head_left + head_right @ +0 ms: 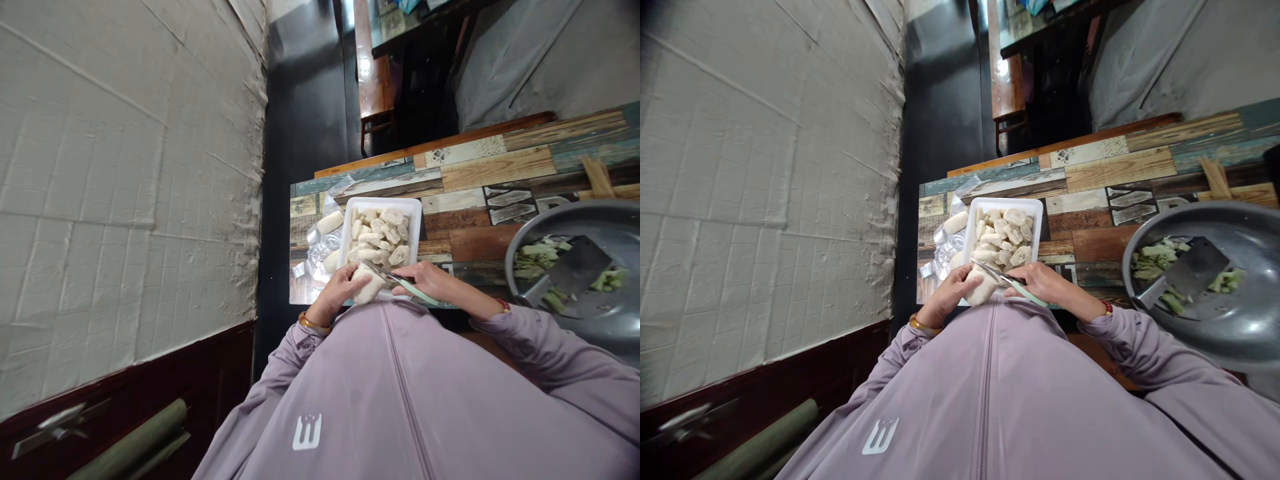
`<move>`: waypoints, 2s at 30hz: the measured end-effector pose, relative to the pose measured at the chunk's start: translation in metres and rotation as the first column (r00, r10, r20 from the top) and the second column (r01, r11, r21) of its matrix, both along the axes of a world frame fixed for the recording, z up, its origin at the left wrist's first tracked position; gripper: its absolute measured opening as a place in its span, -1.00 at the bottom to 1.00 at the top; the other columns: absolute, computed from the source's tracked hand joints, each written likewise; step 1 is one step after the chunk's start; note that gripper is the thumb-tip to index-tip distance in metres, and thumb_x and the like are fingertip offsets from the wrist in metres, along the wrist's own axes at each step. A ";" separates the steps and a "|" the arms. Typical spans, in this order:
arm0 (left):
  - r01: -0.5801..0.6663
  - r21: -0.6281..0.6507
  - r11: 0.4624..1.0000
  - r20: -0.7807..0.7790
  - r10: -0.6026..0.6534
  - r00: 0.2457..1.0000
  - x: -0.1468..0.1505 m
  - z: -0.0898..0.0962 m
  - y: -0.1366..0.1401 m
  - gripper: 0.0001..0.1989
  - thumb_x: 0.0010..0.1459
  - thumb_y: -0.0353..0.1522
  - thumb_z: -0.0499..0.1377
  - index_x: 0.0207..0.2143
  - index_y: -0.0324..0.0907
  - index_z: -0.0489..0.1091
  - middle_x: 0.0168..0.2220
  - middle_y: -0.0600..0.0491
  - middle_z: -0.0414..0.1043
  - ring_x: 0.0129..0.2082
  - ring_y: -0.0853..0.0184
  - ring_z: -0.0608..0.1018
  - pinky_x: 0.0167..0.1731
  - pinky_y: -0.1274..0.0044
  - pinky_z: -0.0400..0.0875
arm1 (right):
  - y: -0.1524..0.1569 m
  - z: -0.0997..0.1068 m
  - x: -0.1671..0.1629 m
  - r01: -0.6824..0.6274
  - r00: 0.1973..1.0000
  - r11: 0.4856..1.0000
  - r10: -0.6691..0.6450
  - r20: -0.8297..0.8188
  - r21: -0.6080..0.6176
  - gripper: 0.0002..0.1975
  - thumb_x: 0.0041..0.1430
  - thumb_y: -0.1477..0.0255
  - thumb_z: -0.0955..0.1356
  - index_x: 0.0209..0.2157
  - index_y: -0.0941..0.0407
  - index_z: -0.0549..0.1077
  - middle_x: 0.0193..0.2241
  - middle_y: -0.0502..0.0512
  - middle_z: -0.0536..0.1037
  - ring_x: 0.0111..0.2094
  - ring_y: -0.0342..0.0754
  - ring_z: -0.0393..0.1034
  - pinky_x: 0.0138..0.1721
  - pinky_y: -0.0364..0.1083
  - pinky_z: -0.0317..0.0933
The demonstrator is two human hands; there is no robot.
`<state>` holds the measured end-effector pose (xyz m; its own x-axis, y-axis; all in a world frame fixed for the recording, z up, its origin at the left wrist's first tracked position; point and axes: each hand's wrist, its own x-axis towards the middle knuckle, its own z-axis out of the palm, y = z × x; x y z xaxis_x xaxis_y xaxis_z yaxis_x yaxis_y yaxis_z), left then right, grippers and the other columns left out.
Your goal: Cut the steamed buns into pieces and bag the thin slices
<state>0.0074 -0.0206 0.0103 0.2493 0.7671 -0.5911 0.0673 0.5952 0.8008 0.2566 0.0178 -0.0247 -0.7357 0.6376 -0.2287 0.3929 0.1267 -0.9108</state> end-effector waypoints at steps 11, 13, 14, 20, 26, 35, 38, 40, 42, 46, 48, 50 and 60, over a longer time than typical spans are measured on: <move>-0.161 -0.048 0.986 0.118 0.166 0.979 -0.003 -0.009 -0.003 -0.37 -0.11 -0.26 0.46 0.02 -0.23 0.43 -0.09 -0.06 0.55 -0.15 0.22 0.56 -0.14 0.49 0.42 | -0.009 -0.009 0.011 0.172 0.978 0.983 -0.164 0.126 -0.062 -0.48 0.12 0.10 0.39 0.00 0.14 0.59 -0.41 0.08 0.59 -0.37 0.07 0.48 -0.30 -0.02 0.33; -0.236 -0.006 0.972 0.106 0.236 0.966 -0.005 -0.009 0.000 -0.41 -0.09 -0.24 0.45 -0.01 -0.23 0.43 -0.11 -0.05 0.55 -0.17 0.24 0.56 -0.18 0.50 0.42 | -0.010 -0.010 0.014 0.172 0.980 0.985 -0.169 0.108 -0.015 -0.40 0.07 0.10 0.42 0.07 0.16 0.54 -0.17 0.19 0.62 -0.17 0.16 0.51 -0.12 0.06 0.36; -0.260 0.013 0.965 0.108 0.258 0.960 -0.006 -0.009 0.002 -0.43 -0.08 -0.24 0.44 -0.02 -0.24 0.43 -0.12 -0.04 0.55 -0.19 0.25 0.55 -0.19 0.51 0.42 | -0.010 -0.010 0.015 0.162 0.982 0.987 -0.163 0.093 0.018 -0.36 0.04 0.09 0.44 0.09 0.17 0.51 -0.07 0.25 0.60 -0.08 0.21 0.49 -0.03 0.10 0.35; -0.331 0.046 0.942 0.168 0.320 0.933 -0.002 -0.002 0.009 -0.43 -0.09 -0.19 0.44 -0.05 -0.24 0.43 -0.14 -0.04 0.54 -0.20 0.24 0.55 -0.19 0.48 0.45 | -0.008 -0.005 0.019 0.088 0.990 0.992 -0.097 0.103 0.088 -0.31 0.00 0.07 0.47 0.13 0.11 0.45 -0.02 0.25 0.56 0.00 0.20 0.47 0.01 0.08 0.36; -0.313 0.083 0.946 0.107 0.304 0.947 0.001 0.000 0.010 -0.44 -0.09 -0.16 0.42 -0.07 -0.23 0.43 -0.14 -0.05 0.53 -0.21 0.26 0.54 -0.20 0.49 0.44 | -0.006 -0.004 0.019 0.040 0.992 0.997 -0.048 0.120 0.063 -0.25 -0.04 0.08 0.49 0.17 0.08 0.41 0.05 0.24 0.52 0.01 0.18 0.48 0.00 0.05 0.37; -0.220 0.095 0.971 0.091 0.211 0.973 0.001 -0.004 0.008 -0.41 -0.06 -0.17 0.40 0.00 -0.19 0.39 -0.05 -0.05 0.53 -0.14 0.22 0.55 -0.16 0.48 0.43 | 0.004 0.008 0.008 -0.036 0.991 0.999 0.033 0.127 0.025 -0.19 -0.09 0.08 0.50 0.20 0.09 0.40 -0.02 0.22 0.56 -0.04 0.18 0.50 -0.04 0.04 0.36; -0.226 0.084 0.970 0.110 0.216 0.970 0.001 -0.004 0.007 -0.42 -0.05 -0.19 0.40 0.00 -0.21 0.39 -0.06 -0.05 0.53 -0.15 0.23 0.55 -0.16 0.49 0.43 | 0.007 0.010 0.006 -0.060 0.987 0.998 0.057 0.151 0.016 -0.19 -0.08 0.07 0.49 0.20 0.10 0.41 -0.03 0.23 0.57 -0.05 0.20 0.49 -0.06 0.04 0.36; -0.230 0.071 0.971 0.109 0.222 0.969 0.001 -0.004 0.006 -0.43 -0.05 -0.20 0.41 0.00 -0.21 0.40 -0.06 -0.06 0.54 -0.16 0.23 0.55 -0.17 0.49 0.43 | 0.008 0.011 0.005 -0.072 0.984 0.997 0.071 0.161 -0.001 -0.22 -0.06 0.06 0.49 0.19 0.09 0.42 -0.03 0.23 0.57 -0.05 0.20 0.49 -0.10 0.02 0.37; -0.231 0.064 0.971 0.101 0.224 0.969 0.001 -0.004 0.005 -0.42 -0.05 -0.19 0.40 0.01 -0.22 0.41 -0.06 -0.07 0.54 -0.15 0.22 0.56 -0.17 0.49 0.43 | 0.008 0.012 0.005 -0.071 0.983 0.997 0.072 0.169 -0.016 -0.26 -0.02 0.05 0.47 0.17 0.08 0.44 -0.04 0.21 0.58 -0.06 0.20 0.49 -0.11 0.01 0.37; -0.227 0.069 0.971 0.121 0.218 0.968 0.001 -0.004 0.005 -0.40 -0.03 -0.16 0.40 0.04 -0.21 0.42 -0.04 -0.07 0.54 -0.13 0.19 0.57 -0.16 0.47 0.44 | 0.007 0.014 0.006 -0.048 0.983 0.999 0.048 0.175 -0.004 -0.37 0.06 0.06 0.45 0.12 0.07 0.50 -0.04 0.20 0.60 -0.04 0.21 0.48 -0.07 0.02 0.35; -0.226 0.065 0.972 0.141 0.215 0.966 0.001 -0.004 0.006 -0.40 -0.03 -0.17 0.40 0.05 -0.20 0.42 -0.02 -0.08 0.54 -0.12 0.19 0.57 -0.14 0.47 0.44 | 0.007 0.014 0.007 -0.038 0.982 0.999 0.036 0.185 0.010 -0.39 0.07 0.08 0.45 0.11 0.08 0.51 -0.03 0.21 0.61 -0.02 0.22 0.48 -0.05 0.02 0.35; -0.228 0.055 0.972 0.155 0.218 0.964 0.001 -0.003 0.006 -0.40 -0.04 -0.17 0.41 0.04 -0.20 0.43 -0.02 -0.08 0.54 -0.11 0.18 0.57 -0.14 0.46 0.44 | 0.006 0.014 0.008 -0.032 0.978 0.999 0.026 0.206 0.023 -0.41 0.09 0.10 0.45 0.10 0.10 0.52 -0.03 0.22 0.62 -0.01 0.24 0.49 -0.06 0.02 0.35; -0.250 0.029 0.968 0.148 0.243 0.959 -0.002 -0.004 0.005 -0.37 -0.08 -0.16 0.43 0.02 -0.22 0.42 -0.10 -0.06 0.55 -0.19 0.22 0.57 -0.20 0.49 0.44 | -0.003 0.010 0.009 -0.020 0.986 0.988 -0.007 0.169 0.156 -0.52 0.18 0.15 0.42 0.04 0.13 0.56 -0.06 0.28 0.64 -0.07 0.25 0.54 -0.10 0.04 0.36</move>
<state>0.0057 -0.0153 0.0065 0.1278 0.8413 -0.5253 -0.1931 0.5406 0.8188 0.2656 0.0149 -0.0144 -0.6993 0.6706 -0.2474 0.5378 0.2657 -0.8001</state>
